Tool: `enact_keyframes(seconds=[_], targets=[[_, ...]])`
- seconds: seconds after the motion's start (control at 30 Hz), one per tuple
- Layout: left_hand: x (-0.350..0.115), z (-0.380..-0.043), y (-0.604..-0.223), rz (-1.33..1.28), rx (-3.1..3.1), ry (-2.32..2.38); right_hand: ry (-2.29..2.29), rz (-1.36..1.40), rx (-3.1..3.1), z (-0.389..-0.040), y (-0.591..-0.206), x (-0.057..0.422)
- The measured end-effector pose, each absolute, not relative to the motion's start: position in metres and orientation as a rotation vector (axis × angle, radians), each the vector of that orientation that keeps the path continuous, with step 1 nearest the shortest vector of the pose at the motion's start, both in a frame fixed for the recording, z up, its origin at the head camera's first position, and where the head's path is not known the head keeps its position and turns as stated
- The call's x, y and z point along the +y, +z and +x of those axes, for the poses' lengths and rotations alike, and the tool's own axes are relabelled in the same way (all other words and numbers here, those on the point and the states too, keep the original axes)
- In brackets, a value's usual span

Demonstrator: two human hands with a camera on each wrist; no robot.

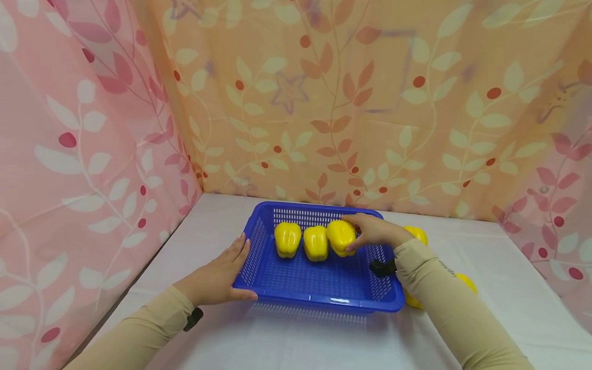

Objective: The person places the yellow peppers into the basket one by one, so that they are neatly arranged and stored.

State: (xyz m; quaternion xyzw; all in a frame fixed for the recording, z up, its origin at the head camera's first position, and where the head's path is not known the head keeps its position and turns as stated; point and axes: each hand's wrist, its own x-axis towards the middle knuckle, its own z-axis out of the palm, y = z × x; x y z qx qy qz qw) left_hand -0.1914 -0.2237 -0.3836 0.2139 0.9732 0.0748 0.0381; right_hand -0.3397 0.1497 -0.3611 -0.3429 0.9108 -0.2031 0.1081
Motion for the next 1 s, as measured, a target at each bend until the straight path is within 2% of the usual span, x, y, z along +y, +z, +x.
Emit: enact_keyframes(seconds=[0.37, 0.77, 1.0], targets=[[-0.224, -0.192, -0.384, 0.654, 2.987, 0.236, -0.594, -1.021, 2.68, -0.344, -0.371, 0.146], [-0.222, -0.19, -0.381, 0.634, 2.972, 0.243, -0.575, -0.85, 2.621, -0.346, -0.376, 0.138], [-0.221, -0.19, -0.38, 0.601, 2.955, 0.237, -0.52, -0.861, 2.632, -0.346, -0.38, 0.137]])
